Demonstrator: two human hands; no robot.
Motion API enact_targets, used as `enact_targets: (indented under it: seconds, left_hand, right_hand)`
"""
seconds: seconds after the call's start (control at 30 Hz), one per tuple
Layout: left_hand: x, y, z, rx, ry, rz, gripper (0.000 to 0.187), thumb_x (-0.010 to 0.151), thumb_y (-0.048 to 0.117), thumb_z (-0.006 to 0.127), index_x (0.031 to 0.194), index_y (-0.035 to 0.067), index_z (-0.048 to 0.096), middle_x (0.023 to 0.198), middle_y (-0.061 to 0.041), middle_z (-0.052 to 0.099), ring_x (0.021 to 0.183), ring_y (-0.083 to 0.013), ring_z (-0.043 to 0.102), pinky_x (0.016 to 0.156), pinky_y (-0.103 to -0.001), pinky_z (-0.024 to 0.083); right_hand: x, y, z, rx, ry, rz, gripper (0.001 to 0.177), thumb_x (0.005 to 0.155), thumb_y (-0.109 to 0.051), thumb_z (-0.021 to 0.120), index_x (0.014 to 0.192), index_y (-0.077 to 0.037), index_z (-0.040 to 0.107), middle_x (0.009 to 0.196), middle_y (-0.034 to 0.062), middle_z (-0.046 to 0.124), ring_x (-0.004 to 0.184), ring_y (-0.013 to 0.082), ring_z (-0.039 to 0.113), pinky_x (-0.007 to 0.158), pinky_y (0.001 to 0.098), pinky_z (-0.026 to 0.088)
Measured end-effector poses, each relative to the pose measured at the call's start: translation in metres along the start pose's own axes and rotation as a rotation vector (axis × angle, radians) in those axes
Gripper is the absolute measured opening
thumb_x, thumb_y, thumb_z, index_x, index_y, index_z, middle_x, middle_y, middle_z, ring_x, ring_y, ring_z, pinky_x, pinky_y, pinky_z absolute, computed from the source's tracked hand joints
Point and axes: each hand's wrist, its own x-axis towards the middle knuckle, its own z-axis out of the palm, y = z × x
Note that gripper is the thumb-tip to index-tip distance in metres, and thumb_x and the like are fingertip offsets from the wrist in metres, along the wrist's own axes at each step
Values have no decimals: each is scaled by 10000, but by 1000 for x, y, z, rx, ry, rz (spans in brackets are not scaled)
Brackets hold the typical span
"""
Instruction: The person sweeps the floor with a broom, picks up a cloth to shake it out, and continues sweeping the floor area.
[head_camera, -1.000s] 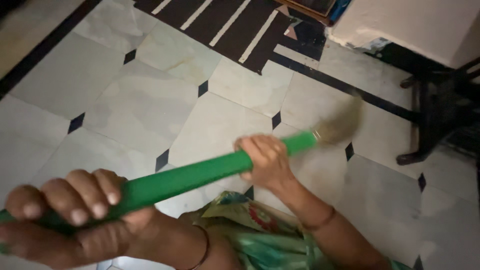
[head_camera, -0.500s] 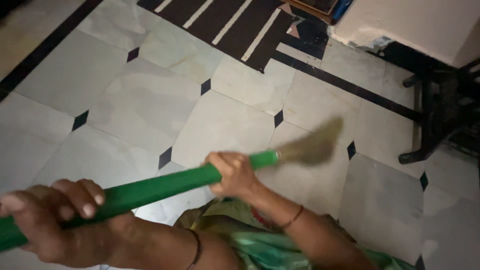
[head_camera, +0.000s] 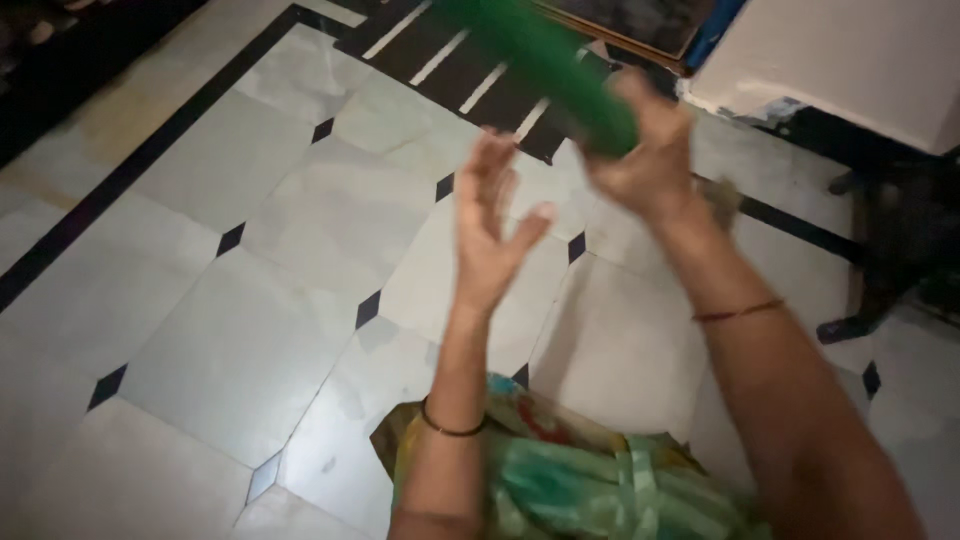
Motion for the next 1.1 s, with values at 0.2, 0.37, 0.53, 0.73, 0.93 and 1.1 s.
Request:
enact_targets:
  seconds: [0.2,0.37,0.53,0.73,0.93,1.1]
  left_hand:
    - [1,18,76,446,-170,132,959,869,236,820,1637,99,264,1691,-158,343,1599,-319,334,1338,-472,299]
    - [13,40,135,698,-177,479,953,837,252,812,1569,102,221,1612,-141,346,1545,-366,292,1331,-558,155]
    - [-6,19,137,1094,-81,252,698,839,22,731,1482,152,491,1141,-51,703,1051,-275,666,937,-435,509]
    - [-40,-31,85,1058,-223,232,388,723,-18,711,1061,102,564,838,-92,640,773,-327,662,684,-463,511]
    - [-45,-80,83,928,-233,345,340,735,12,715,1025,123,576,794,-67,631,737,-282,649,671,-427,513]
    - [-21,-108,95,909,-308,513,326,766,13,708,1045,130,585,789,-49,621,751,-262,649,693,-410,509]
  right_hand:
    - [19,57,-95,234,58,126,203,1149,-160,543,1007,-29,606,920,85,676,780,206,651,794,334,555]
    - [3,62,-137,922,210,182,444,1235,-399,518,955,-62,587,842,150,579,739,249,583,784,390,523]
    - [-28,15,-130,1177,669,691,179,1082,-261,671,1123,-90,709,716,84,597,633,235,614,700,412,547]
    - [-63,-8,-81,1135,603,1151,166,973,-150,660,868,-158,532,568,-24,463,490,152,505,586,361,515]
    - [-99,7,-74,999,626,1103,208,969,-146,648,842,-157,484,580,-1,464,491,166,494,598,399,521]
    - [-142,23,-85,1048,724,924,252,1034,-281,655,866,-150,519,600,11,454,537,181,501,661,392,514]
